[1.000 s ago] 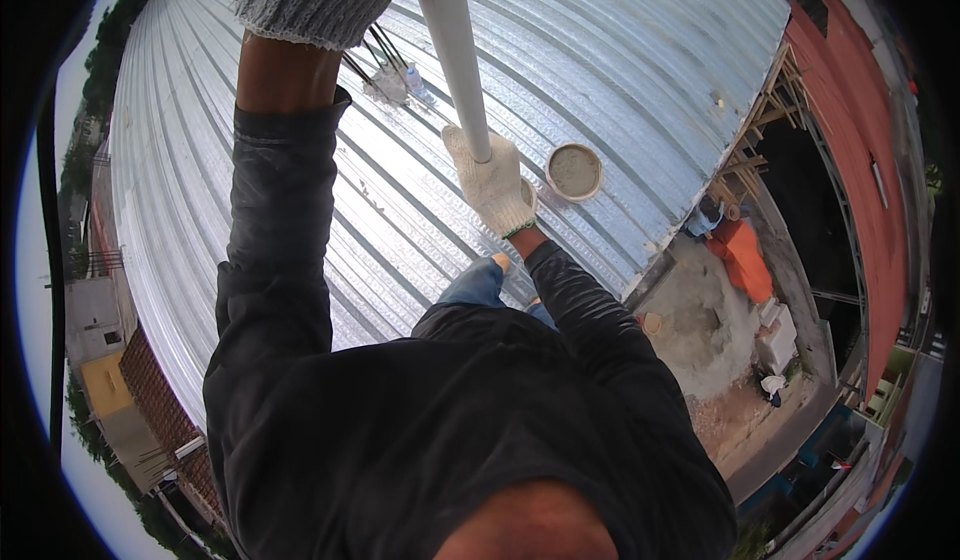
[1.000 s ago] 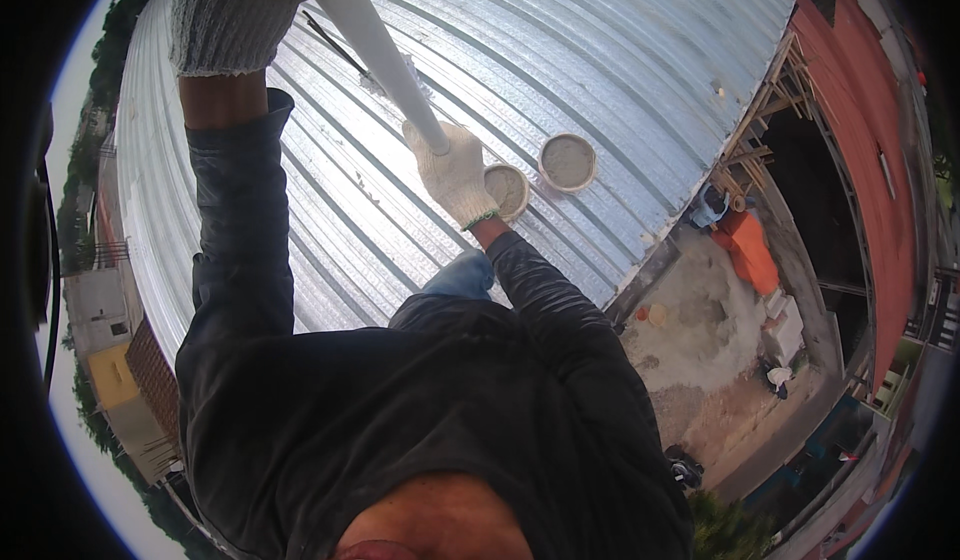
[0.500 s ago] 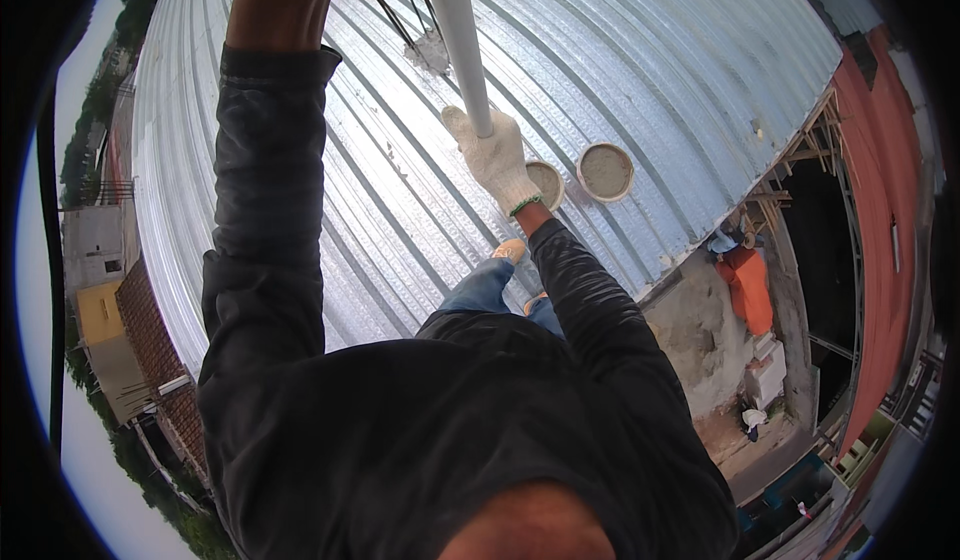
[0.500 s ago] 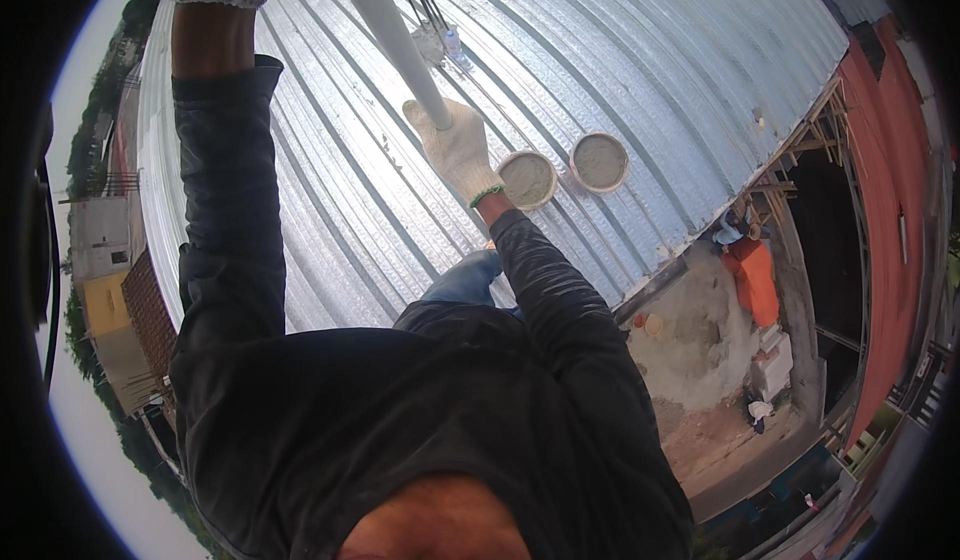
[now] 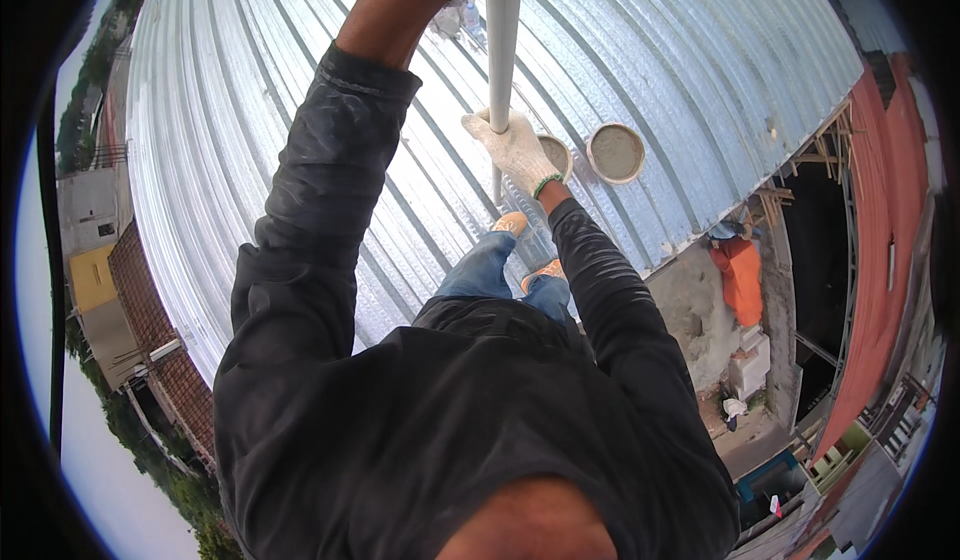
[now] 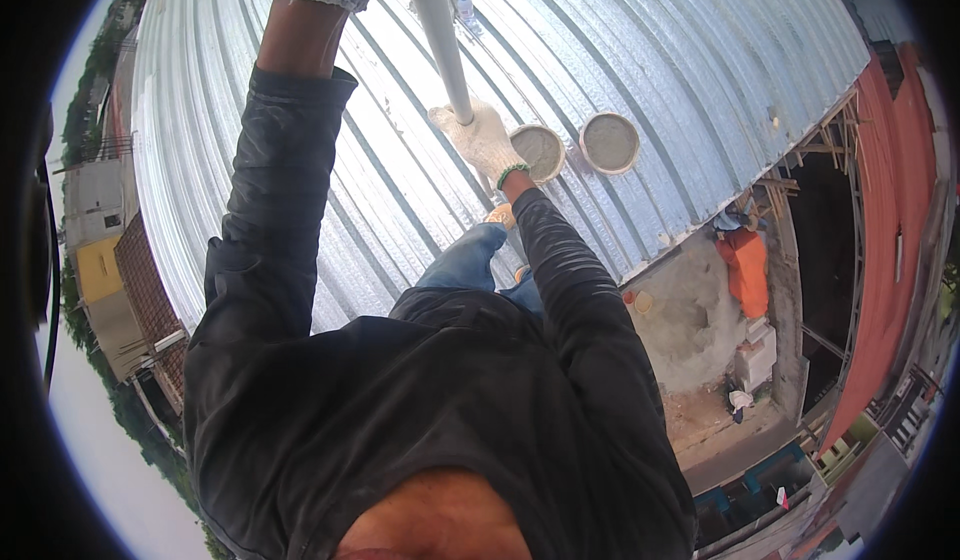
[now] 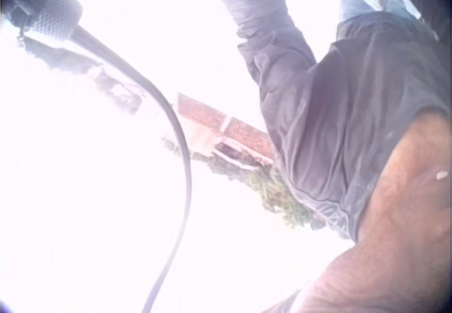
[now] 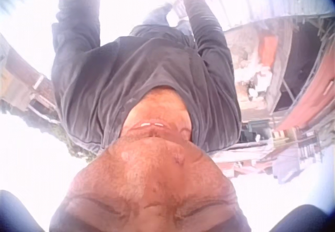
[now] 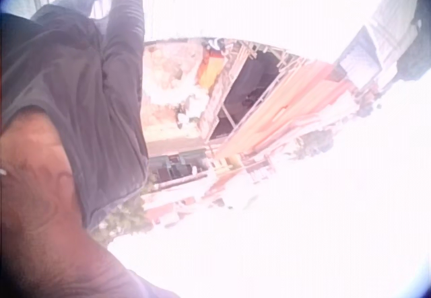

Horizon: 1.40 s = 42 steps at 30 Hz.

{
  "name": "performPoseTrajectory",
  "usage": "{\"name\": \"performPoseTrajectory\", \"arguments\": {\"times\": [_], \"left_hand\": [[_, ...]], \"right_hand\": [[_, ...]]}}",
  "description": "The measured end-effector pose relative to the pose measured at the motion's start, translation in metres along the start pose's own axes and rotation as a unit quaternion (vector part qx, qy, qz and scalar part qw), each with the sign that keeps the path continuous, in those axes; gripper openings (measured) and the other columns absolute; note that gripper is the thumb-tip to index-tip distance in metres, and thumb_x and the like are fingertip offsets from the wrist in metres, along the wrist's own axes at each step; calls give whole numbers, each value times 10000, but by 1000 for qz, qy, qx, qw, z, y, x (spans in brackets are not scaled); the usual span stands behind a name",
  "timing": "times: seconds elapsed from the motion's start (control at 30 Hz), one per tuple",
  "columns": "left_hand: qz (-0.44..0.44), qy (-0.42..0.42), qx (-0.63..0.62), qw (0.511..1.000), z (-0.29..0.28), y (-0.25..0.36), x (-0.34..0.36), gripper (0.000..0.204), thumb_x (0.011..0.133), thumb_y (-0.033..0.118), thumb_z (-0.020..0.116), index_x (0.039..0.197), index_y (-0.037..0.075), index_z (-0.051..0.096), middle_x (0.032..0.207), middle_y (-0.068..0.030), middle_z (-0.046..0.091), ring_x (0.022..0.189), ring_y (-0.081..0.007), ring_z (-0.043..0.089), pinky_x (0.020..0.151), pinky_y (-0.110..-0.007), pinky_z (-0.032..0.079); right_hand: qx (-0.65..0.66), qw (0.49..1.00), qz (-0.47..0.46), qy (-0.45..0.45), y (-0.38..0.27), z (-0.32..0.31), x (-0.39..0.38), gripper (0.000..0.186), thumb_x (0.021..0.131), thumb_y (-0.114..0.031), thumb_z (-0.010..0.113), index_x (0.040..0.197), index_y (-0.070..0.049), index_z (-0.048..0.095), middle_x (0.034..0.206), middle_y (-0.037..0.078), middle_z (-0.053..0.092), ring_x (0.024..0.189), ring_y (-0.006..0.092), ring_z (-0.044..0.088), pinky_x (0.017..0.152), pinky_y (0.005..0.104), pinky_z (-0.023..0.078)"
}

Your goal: The person walks on a corrugated metal roof, places a PVC pipe, then uses a trowel to scoop cement from a bucket and applies it along the roof edge. The person continues to apply cement along the edge while walking.

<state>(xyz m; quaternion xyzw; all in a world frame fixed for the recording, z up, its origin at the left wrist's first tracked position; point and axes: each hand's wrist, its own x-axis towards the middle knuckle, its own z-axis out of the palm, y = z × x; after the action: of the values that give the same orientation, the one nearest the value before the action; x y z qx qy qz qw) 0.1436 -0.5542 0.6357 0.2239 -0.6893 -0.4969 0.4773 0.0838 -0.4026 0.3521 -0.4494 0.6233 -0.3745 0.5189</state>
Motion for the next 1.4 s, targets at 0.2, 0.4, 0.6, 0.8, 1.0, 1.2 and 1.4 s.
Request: {"name": "performPoseTrajectory", "arguments": {"times": [0.2,0.4,0.6,0.8,1.0,1.2,1.4], "left_hand": [[-55,116,69,989,-61,45,-16,419,1044,358,774,1353,83,710,901,49,645,655,-39,567,539,-213,473],[-79,149,153,974,-130,91,-67,439,966,471,832,784,119,643,639,16,577,475,-54,560,500,-274,553],[-200,222,141,944,-170,49,-96,455,964,480,837,851,97,619,649,18,570,451,-49,561,427,-235,522],[-302,280,95,906,-213,-20,-138,460,964,489,839,968,97,599,695,17,592,486,-55,569,441,-255,518],[-355,344,45,868,-254,-91,-210,442,969,460,837,988,102,578,703,28,555,491,-62,540,428,-266,476],[-414,390,70,820,-288,-160,-268,425,969,425,826,1006,90,568,699,25,523,484,-84,500,420,-288,444],[-481,430,74,760,-316,-200,-336,410,978,421,795,1006,85,562,721,30,528,517,-82,511,435,-301,455]], "right_hand": [[10,979,-34,-199,-17,96,-24,416,1039,-449,725,1023,-34,741,800,53,673,763,171,639,748,384,527],[37,959,-74,-272,-37,180,-71,447,1059,-405,694,899,13,675,698,88,601,695,186,601,695,405,506],[69,934,-18,-351,-27,222,-120,476,1053,-388,693,777,-4,640,673,66,585,670,169,586,663,405,489],[54,925,58,-371,6,236,-128,487,1042,-434,708,769,-30,692,680,43,648,657,160,627,652,379,510],[42,901,71,-426,31,258,-143,489,1027,-456,721,774,-38,726,710,53,706,668,176,698,666,369,558],[20,845,166,-508,43,272,-147,490,1021,-478,733,791,-45,735,706,54,710,661,180,707,650,359,563],[37,804,168,-569,49,274,-157,496,1017,-488,744,791,-46,735,725,65,725,674,188,711,637,351,554]]}}
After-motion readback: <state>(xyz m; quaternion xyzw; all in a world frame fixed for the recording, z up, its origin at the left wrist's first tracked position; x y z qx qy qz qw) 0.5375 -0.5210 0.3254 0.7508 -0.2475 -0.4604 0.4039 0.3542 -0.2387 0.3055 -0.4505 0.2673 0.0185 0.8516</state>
